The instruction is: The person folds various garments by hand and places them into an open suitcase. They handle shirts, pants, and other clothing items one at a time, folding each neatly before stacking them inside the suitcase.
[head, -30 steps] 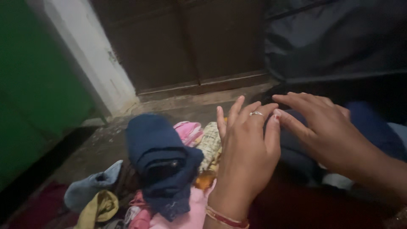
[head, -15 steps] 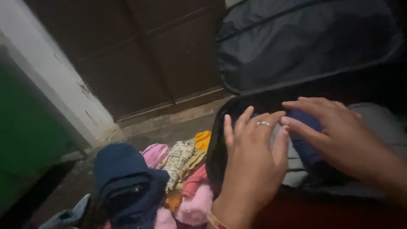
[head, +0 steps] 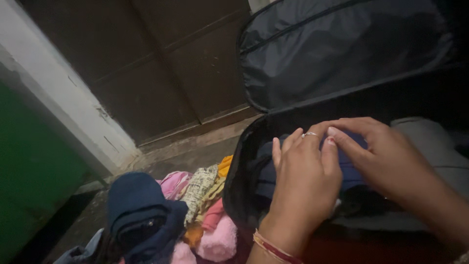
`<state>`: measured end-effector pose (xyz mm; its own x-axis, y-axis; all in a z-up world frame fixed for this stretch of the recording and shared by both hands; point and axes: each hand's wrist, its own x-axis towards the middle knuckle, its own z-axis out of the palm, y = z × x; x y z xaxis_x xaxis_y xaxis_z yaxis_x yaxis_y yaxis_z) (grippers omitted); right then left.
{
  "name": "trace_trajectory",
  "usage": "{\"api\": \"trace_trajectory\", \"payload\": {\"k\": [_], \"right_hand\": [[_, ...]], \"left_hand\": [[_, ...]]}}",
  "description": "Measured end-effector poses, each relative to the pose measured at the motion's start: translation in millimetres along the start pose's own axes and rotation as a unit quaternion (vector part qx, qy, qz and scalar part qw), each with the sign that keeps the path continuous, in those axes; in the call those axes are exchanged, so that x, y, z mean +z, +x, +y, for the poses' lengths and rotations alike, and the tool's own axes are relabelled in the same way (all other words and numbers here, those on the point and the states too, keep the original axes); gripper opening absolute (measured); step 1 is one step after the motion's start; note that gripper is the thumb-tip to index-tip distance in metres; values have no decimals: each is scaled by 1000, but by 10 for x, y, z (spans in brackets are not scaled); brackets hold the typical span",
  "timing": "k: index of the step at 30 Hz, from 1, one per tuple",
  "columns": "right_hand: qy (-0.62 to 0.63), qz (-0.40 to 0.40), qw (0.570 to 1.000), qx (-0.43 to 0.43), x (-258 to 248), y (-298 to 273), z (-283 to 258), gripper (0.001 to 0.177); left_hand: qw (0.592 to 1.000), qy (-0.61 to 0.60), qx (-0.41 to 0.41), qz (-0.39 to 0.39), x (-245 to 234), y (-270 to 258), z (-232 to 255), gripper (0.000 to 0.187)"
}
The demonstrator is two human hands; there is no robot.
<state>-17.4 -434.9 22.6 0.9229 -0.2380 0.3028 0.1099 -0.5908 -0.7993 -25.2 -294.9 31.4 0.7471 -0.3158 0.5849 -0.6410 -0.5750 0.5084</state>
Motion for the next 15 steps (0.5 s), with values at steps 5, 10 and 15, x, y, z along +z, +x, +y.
{"api": "trace_trajectory", "payload": {"k": [5,10,15], "right_hand": [[-6,-41,999,-3,75,-64,-97,40],[-95,-94,990,40,322,-142,-309,41],[-139,-136,981,4,601,-128,-506,43]], "left_hand": [[1000,6,-10,-9,-165,-118,-70,40],[999,24,-15,-20,-520,-301,-297,38],[999,17,-43,5,-753,-486,-491,39]]}}
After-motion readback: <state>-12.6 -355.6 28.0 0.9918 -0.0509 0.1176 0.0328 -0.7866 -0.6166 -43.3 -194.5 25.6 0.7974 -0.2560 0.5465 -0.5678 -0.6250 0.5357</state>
